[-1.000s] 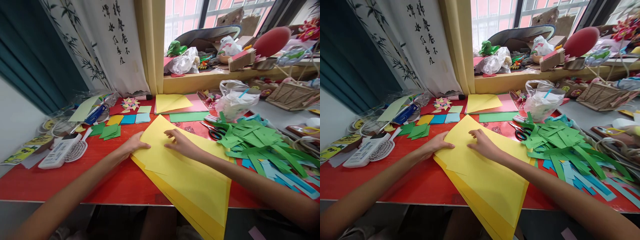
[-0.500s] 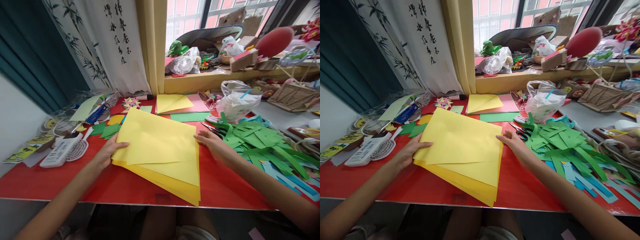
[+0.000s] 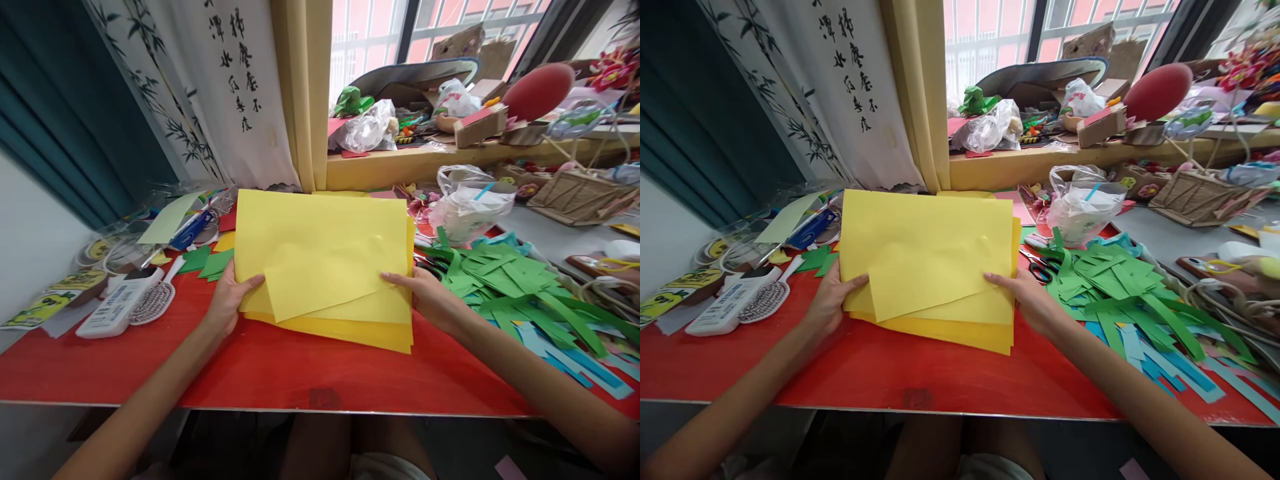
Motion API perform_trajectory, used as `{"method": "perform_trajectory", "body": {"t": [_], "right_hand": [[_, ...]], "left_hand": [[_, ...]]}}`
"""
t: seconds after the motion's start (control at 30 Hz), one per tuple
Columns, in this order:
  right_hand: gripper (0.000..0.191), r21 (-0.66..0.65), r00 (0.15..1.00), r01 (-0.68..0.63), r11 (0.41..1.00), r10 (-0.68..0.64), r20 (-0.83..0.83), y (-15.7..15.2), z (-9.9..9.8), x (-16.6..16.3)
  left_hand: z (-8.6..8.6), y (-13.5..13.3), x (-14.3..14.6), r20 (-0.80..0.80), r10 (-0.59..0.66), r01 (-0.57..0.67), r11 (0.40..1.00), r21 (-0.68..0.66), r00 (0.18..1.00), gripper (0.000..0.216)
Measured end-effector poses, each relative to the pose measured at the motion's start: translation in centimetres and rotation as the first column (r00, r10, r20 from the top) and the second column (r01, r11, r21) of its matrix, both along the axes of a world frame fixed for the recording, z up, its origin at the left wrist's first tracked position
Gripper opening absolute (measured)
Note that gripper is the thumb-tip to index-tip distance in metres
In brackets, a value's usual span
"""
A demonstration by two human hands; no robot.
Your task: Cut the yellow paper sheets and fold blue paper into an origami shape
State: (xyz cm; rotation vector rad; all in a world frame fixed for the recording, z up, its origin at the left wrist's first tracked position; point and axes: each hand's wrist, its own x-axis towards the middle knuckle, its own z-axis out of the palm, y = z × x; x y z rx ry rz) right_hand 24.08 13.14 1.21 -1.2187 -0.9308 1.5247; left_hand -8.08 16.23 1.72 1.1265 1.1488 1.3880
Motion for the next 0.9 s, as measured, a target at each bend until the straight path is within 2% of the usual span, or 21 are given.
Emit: {"method": "perform_trajectory", "body": {"t": [0.1,0.17,0.23,0.27,0.4,0.57,0.67,0.77,0.9], "right_hand": [[0.037,0.232,0.988,0.147,0.961,-0.154,0.013,1.3,0.3,-0.3],[0.031,0.412,0.969,0.214,0.885,-0.247,0.026,2.0,0.3,-0.1],[0.028,0.519,0.957,0.222,0.826,-0.285,0.045,2.4,0.3,0.3],[0.03,0.533,0.961,0.197,0.823,-0.269,0.06,2.5,0.2,0.5],[0.039,0.483,0.982,0.079,0.872,-0.151,0.112,2.4,-0.5,1.2],[0.046,0.457,0.985,0.072,0.887,-0.135,0.107,2.5,-1.7,1.6],[0.042,0.443,0.987,0.034,0.896,-0.098,0.123,2.7,-2.1,1.6],[0.037,0.464,0.988,0.05,0.885,-0.112,0.108,2.8,-2.3,1.6],[0.045,0.521,0.987,0.107,0.847,-0.155,0.05,2.7,-2.0,1.6]], "left_hand": [[-0.3,0.7,1.0,-0.035,-0.017,0.022,0.989,0.146,0.999,0.061],[-0.4,1.3,1.4,-0.068,-0.017,0.032,0.975,0.218,0.998,0.059],[-0.6,1.7,1.6,-0.094,-0.023,0.045,0.969,0.243,0.995,0.058],[-0.8,1.8,1.7,-0.103,-0.027,0.05,0.97,0.238,0.994,0.056],[-1.4,2.0,2.0,-0.099,-0.033,0.052,0.979,0.196,0.994,0.053],[-1.4,2.1,1.9,-0.066,-0.043,0.051,0.989,0.139,0.997,0.055],[-1.3,2.2,1.6,-0.067,-0.055,0.059,0.996,0.067,0.996,0.059],[-1.3,2.4,1.4,-0.057,-0.046,0.05,0.997,0.062,0.997,0.059],[-1.5,2.7,0.9,-0.028,-0.015,0.017,0.996,0.093,0.999,0.051]]}}
